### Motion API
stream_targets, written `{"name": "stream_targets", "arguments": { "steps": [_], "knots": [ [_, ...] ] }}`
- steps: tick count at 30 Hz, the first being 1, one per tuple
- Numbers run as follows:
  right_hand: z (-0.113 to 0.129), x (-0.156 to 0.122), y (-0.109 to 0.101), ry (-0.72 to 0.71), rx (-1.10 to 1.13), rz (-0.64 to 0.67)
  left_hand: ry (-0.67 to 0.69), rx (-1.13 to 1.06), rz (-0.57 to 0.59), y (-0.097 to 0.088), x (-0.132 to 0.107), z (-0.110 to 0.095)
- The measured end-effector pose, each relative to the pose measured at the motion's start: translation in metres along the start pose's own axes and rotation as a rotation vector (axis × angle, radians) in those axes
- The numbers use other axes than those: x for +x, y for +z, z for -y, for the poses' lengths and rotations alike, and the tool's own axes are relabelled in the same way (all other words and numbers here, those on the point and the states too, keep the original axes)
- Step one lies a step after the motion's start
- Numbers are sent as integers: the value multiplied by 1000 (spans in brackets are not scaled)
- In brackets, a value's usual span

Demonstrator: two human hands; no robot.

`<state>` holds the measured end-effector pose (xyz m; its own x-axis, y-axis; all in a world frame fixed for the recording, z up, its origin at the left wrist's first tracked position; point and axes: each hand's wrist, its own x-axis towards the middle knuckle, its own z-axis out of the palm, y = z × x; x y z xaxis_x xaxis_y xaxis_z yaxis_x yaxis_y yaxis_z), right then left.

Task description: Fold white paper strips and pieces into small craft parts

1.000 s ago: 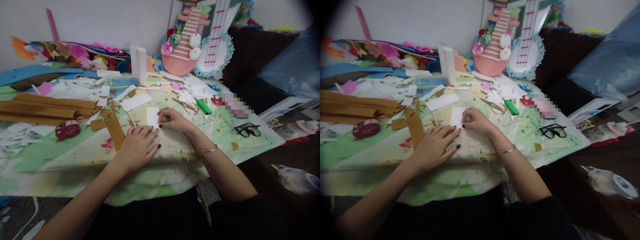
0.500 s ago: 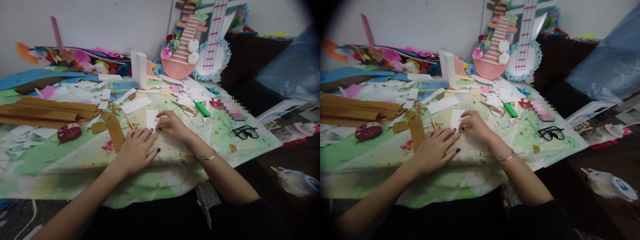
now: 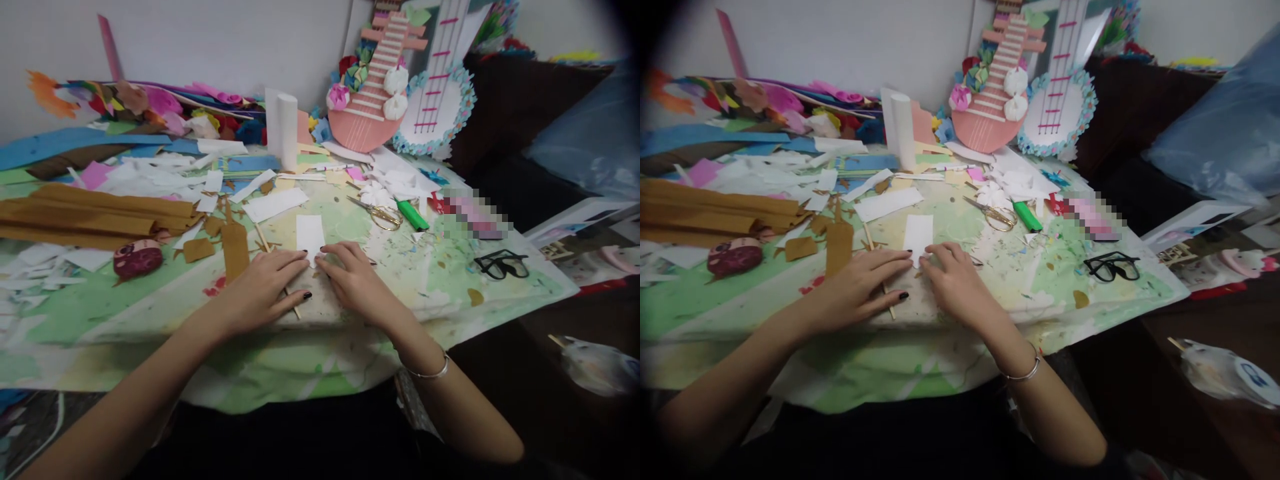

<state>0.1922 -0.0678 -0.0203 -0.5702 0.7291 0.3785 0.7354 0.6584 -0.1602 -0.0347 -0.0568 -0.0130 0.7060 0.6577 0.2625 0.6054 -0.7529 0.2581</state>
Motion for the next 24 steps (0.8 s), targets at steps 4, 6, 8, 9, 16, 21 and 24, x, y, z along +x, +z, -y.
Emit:
{"name": "stream_targets", "arguments": {
  "steps": [4,6,8,9,16,21,24],
  "knots": [
    [1,-1,1,-43,-32,-10,52,19,-37,3,0,4],
    [2,-1,1,-58,-41,-18,48,22,-51,5,-1,5],
    [2,-1,2,-63,-45,-30,47,24,-55,6,-2,6],
    [2,-2,2,-64,-46,-37,48,23,-55,6,-3,6],
    [4,-6,5,-40,-51,-63,-22,-74,-18,-4,20,13],
    [6,-5,1,-16,-20,-92,-138,-173,80,-14,50,25],
    [-1,1,-5,6,95,-117,-151,-276,188,-18,59,31]
  ]
}}
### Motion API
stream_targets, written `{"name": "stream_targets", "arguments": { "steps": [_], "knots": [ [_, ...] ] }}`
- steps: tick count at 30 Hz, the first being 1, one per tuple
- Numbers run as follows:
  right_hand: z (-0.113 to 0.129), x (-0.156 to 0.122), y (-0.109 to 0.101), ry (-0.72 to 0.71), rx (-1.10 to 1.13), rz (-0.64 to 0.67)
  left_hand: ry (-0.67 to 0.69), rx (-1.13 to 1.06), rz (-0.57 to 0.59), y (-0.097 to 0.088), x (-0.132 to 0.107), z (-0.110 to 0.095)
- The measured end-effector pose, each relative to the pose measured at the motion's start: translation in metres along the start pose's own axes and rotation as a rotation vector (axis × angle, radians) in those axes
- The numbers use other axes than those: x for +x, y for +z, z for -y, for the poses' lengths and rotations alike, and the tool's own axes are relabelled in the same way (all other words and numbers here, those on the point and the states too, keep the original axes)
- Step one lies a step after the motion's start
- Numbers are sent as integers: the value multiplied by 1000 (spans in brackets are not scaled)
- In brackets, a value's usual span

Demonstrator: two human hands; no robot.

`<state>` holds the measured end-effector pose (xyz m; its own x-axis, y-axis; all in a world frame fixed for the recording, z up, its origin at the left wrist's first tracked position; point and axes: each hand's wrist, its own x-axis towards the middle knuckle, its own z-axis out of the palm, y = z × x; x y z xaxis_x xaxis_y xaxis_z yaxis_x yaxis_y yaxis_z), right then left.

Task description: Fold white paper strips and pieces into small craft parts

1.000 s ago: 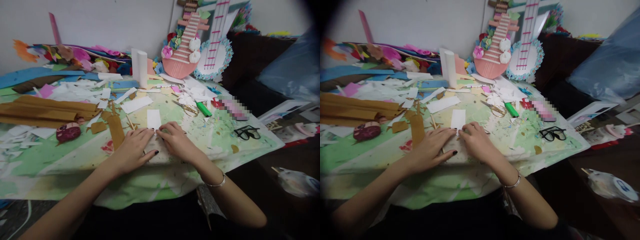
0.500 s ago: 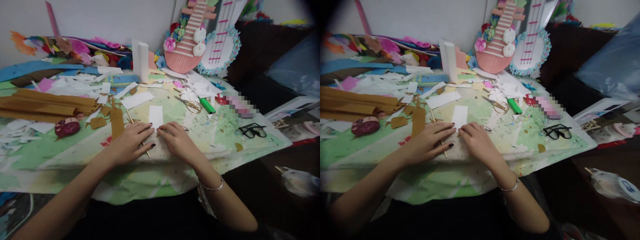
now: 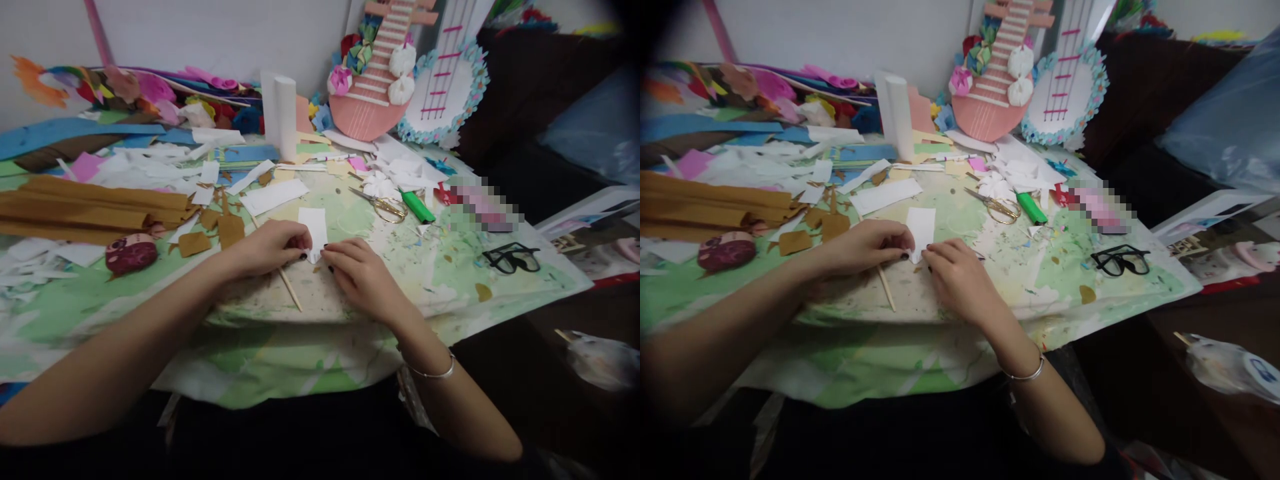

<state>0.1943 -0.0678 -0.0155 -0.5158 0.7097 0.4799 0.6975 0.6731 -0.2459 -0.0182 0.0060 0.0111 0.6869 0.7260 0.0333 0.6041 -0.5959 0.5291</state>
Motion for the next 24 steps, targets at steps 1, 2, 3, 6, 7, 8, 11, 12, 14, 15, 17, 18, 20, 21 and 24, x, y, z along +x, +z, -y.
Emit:
{"name": "stream_targets", "arguments": {
  "steps": [1,2,3,6,7,8,11,12,14,15,17,18,20,21,24],
  "knots": [
    [-3,3,-2,8,41,0,-5,-17,26,-2,2,1],
    [-6,8,-5,13,72,8,-9,-29,44,-3,3,1],
    [-10,13,-7,14,93,27,-12,-42,60,-5,4,2],
    [-19,30,-12,60,139,129,-5,-111,137,-11,6,2],
    [-21,36,-13,82,176,165,1,-142,175,-12,6,2],
    [-24,41,-13,90,223,213,6,-174,214,-14,6,2],
    [-31,52,-13,72,375,341,18,-233,274,-16,5,4],
    [-33,53,-13,62,422,369,20,-235,272,-16,5,5],
    [-36,54,-12,56,492,401,20,-218,247,-15,4,7],
    [-37,54,-11,59,506,406,19,-207,235,-14,4,9],
    [-37,52,-9,70,500,400,6,-195,211,-12,4,11],
    [-37,52,-7,73,491,394,-3,-191,198,-11,4,12],
    [-37,51,-5,71,474,380,-15,-176,176,-10,4,13],
    [-37,52,-4,70,470,375,-16,-166,167,-10,5,13],
    [-38,53,-1,72,473,368,-9,-144,144,-9,5,11]
  ]
}}
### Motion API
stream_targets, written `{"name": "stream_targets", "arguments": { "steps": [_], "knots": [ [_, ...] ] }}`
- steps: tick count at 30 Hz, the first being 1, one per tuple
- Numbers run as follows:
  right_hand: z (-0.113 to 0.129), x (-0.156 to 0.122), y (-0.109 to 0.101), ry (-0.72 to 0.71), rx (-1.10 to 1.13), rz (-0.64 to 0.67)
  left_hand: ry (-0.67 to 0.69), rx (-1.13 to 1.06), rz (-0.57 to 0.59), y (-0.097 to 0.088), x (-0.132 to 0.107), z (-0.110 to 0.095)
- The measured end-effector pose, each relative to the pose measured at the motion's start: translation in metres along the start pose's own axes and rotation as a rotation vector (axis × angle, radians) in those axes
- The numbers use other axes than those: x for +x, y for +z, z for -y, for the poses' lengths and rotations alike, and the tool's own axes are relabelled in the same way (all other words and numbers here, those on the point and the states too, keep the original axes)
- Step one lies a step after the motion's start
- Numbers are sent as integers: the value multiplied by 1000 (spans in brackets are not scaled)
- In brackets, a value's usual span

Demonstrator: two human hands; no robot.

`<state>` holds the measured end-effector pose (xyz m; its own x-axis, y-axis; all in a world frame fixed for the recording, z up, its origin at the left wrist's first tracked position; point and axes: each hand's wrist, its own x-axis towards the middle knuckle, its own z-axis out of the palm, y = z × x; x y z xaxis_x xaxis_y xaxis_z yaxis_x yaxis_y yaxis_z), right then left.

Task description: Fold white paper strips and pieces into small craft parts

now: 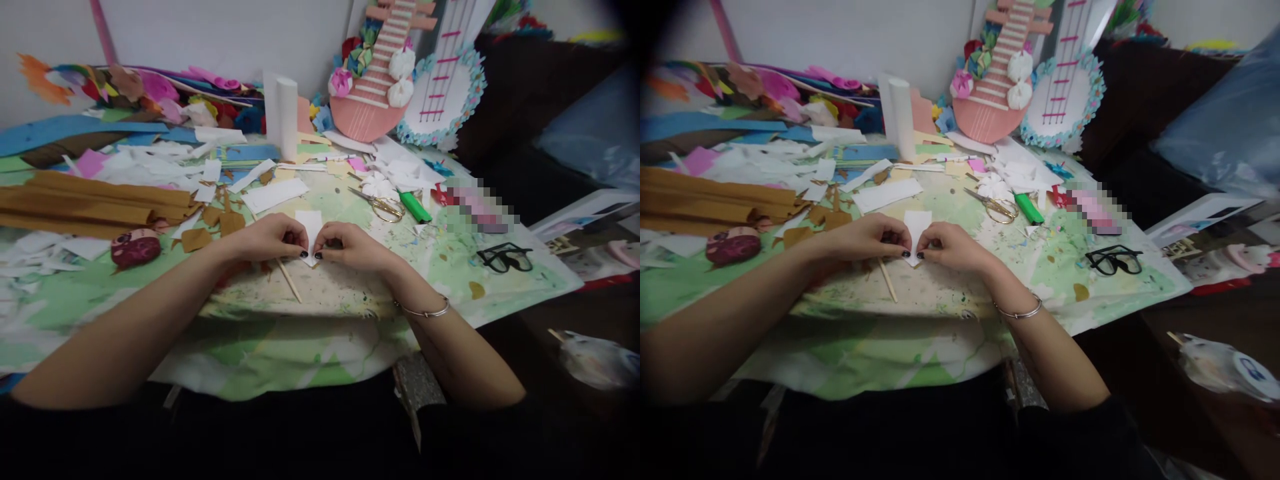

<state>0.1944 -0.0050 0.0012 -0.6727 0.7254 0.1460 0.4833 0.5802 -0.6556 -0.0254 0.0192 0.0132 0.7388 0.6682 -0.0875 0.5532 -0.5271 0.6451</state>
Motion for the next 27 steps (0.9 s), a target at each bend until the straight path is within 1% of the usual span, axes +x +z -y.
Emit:
{"name": "stream_targets", "arguments": {
  "steps": [7,11,19,27],
  "knots": [
    [1,-1,2,23,-14,-41,-15,-8,-8,2,-1,-3],
    [2,-1,3,31,-23,-34,-7,20,-32,4,0,-3],
    [-1,-1,5,-14,-74,-73,-3,21,-35,6,0,0],
    [-1,-1,5,-61,-64,-71,-12,12,-40,5,-1,-4]
  ]
}}
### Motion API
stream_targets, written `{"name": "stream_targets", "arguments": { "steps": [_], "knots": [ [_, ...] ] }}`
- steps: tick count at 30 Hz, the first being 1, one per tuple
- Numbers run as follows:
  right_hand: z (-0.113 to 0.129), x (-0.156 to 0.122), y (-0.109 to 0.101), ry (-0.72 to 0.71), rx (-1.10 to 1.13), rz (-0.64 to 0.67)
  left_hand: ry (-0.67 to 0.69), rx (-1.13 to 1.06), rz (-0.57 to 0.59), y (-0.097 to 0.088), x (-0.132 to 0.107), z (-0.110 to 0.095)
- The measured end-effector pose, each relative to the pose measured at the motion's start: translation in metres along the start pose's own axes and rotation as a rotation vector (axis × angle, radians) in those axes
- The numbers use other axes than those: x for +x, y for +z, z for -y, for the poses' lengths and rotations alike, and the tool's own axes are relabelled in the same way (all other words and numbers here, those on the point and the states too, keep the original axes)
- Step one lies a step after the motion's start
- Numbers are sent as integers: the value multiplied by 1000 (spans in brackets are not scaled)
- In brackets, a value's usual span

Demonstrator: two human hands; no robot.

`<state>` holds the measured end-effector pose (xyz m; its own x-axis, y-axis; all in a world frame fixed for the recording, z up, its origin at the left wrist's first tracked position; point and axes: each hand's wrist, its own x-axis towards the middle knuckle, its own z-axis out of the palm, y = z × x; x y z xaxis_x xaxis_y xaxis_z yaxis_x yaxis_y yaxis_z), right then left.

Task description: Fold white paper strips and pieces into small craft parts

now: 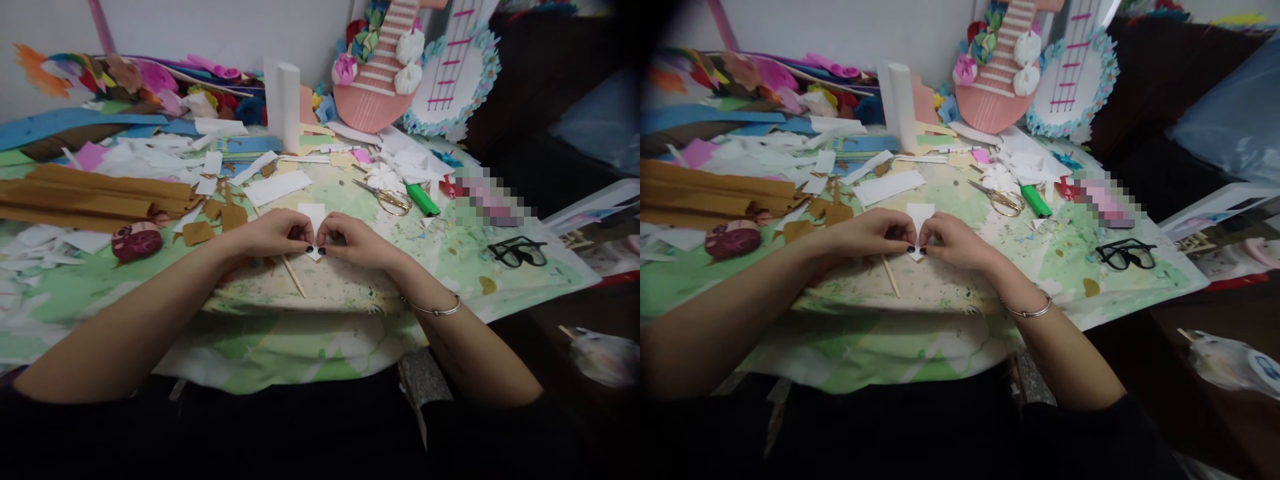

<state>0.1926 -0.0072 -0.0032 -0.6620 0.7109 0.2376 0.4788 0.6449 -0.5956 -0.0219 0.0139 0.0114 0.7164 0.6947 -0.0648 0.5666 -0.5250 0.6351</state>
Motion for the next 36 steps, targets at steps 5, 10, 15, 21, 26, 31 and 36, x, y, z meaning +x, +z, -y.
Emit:
{"name": "stream_targets", "arguments": {
  "steps": [5,10,15,21,26,31,36],
  "knots": [
    [1,-1,1,-7,32,-11,-5,-10,-11,-1,1,0],
    [1,-2,0,-16,36,-2,-31,-37,0,-1,0,-1],
    [3,-3,0,-13,51,-17,-5,-48,-20,0,0,2],
    [2,-3,0,-13,51,-31,199,233,-190,7,-11,-11],
    [2,-3,1,24,51,-23,367,381,-322,35,-45,-23],
    [3,-4,0,30,52,-25,380,539,-443,61,-62,-21],
    [3,-3,1,49,59,-25,338,589,-425,68,-61,-18]
  ]
}}
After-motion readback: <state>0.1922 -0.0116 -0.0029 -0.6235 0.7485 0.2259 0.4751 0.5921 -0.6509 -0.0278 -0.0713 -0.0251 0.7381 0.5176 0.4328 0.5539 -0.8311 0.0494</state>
